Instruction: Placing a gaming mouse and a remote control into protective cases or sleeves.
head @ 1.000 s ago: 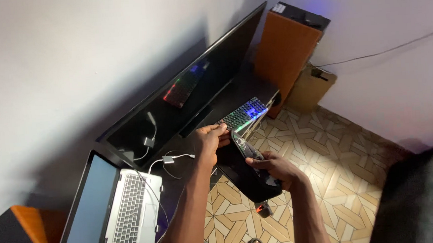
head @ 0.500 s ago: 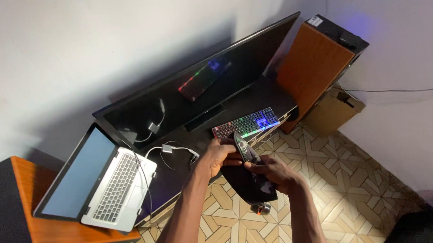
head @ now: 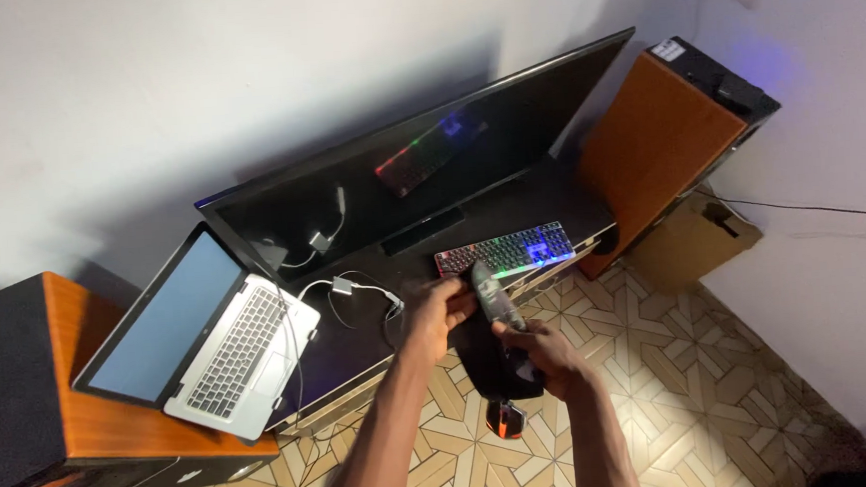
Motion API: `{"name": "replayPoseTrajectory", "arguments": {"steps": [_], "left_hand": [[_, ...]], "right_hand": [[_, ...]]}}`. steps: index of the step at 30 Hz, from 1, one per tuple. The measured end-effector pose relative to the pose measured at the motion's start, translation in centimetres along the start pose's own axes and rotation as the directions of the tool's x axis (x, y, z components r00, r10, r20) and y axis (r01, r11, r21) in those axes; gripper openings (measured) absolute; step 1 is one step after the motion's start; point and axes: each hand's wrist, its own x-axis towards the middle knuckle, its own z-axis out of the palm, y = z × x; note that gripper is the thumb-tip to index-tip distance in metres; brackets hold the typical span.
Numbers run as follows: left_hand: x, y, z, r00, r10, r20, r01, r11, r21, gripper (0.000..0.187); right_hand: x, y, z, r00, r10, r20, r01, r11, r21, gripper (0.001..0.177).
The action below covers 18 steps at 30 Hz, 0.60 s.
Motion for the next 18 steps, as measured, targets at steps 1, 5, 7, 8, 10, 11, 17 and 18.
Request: {"name": "replayPoseTrajectory", "arguments": {"steps": [1, 5, 7, 8, 10, 11, 17, 18], "left_hand": [[-1.5, 0.6, 0.8, 1.0, 0.006, -0.007, -0.006, 1.0, 0.0, 0.023], [-5.6, 1.6, 2.2, 0.974, 0.207, -0.088, -0.137, 0.856, 0.499, 0.037], [-5.5, 0.8, 0.5, 0.948, 0.293, -0.127, -0.125, 0.705, 0.698, 0.049], [-5.0, 0.1, -0.9, 0.957, 0.283, -0.067, -0.114, 0.578, 0.808, 0.07], [-4.4, -1.2, -3.3, 0.965, 0.262, -0.016, -0.102, 0.431, 0.897, 0.091], [-4.3, -1.7, -4.2, 0.99, 0.139, 0.008, -0.07, 0.448, 0.891, 0.098], [-11.2, 1.0, 0.1, 0.883, -0.372, 0.288, -0.03, 0.567, 0.823, 0.087], [-11.2, 0.7, -0.1, 0.854, -0.371, 0.365, -0.053, 0.636, 0.77, 0.081]], "right_hand": [[2.2, 1.6, -0.8, 1.0, 0.0, 0.009, 0.0, 1.0, -0.002, 0.041], [6.3, 4.2, -1.7, 0.993, -0.11, -0.034, 0.115, 0.911, 0.395, 0.035], [5.6, 2.8, -0.7, 0.992, -0.117, -0.042, 0.121, 0.829, 0.545, 0.03], [5.0, 1.7, -0.1, 0.992, -0.113, -0.047, 0.117, 0.751, 0.65, 0.027], [4.7, 0.9, 0.6, 0.993, -0.107, -0.047, 0.106, 0.659, 0.744, 0.027], [4.9, 1.1, 0.7, 0.992, -0.116, -0.048, 0.11, 0.621, 0.776, 0.027], [6.3, 3.0, 1.3, 0.981, -0.178, -0.075, 0.154, 0.486, 0.86, 0.026], [6.5, 3.1, 1.3, 0.979, -0.181, -0.094, 0.167, 0.448, 0.879, 0.025]]}}
